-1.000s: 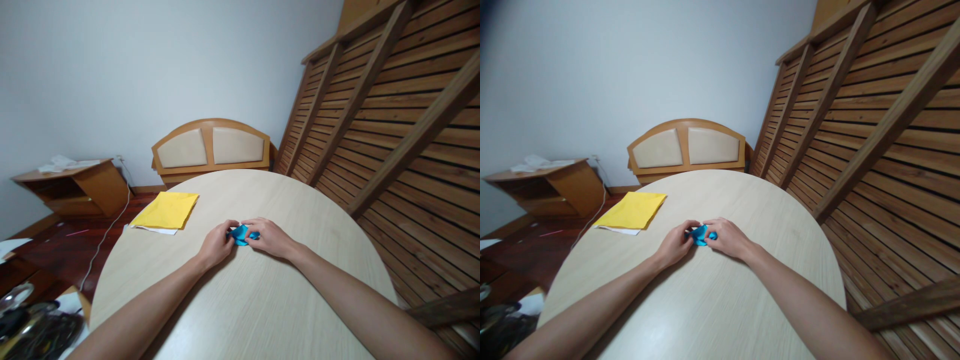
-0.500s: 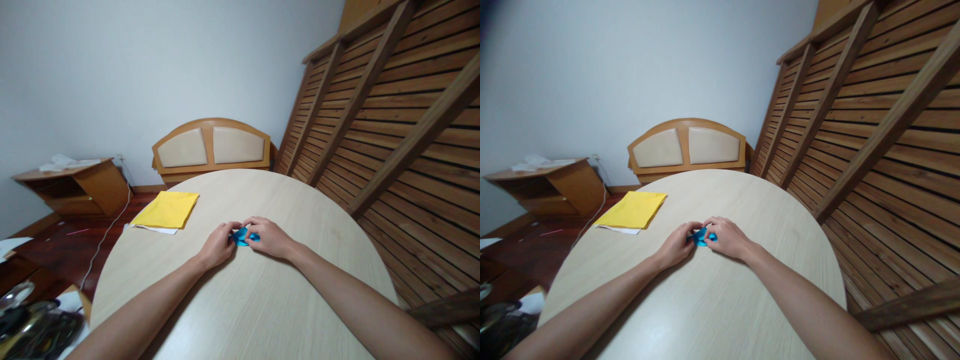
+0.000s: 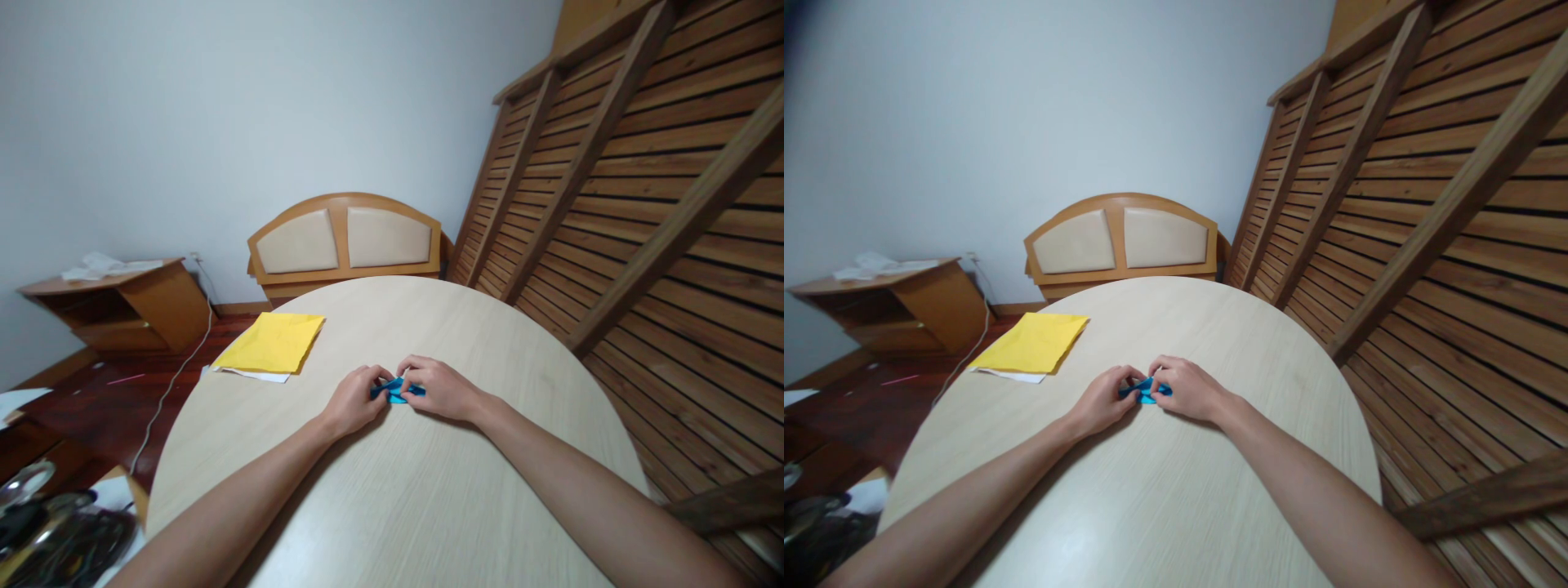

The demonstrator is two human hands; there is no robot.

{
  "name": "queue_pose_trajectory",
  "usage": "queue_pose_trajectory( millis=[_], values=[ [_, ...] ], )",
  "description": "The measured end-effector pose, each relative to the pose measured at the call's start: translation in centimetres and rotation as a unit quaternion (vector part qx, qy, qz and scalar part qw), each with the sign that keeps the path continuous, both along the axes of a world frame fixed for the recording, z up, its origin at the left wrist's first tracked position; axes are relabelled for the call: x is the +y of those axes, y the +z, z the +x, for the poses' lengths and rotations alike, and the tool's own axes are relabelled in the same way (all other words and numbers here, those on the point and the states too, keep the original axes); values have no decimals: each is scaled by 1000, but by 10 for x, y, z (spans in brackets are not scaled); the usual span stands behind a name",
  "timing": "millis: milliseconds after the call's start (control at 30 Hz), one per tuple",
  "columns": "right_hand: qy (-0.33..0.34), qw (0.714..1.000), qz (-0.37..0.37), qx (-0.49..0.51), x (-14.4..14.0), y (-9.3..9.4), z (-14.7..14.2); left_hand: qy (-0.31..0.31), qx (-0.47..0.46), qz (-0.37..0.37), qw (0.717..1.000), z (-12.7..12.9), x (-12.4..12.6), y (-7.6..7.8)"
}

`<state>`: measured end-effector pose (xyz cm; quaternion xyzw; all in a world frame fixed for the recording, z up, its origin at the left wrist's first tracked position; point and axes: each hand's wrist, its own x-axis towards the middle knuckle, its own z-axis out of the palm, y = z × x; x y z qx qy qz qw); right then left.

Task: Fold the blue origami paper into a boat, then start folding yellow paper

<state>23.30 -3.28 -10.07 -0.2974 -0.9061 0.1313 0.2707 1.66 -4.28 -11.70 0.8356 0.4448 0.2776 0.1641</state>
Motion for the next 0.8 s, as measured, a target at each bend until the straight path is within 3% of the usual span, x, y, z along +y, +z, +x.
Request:
queue_pose_trajectory(
  millis=[433,633,800],
  values=[
    [17,999,31,-36,5,-4,1,-28,2,14,1000,-1,2,-1],
    [-9,999,8,-39,4,0,4,-31,24,18,999,-1,1,2],
    [18,999,-9,-34,6,-1,6,-43,55,32,997,-4,2,2]
  ],
)
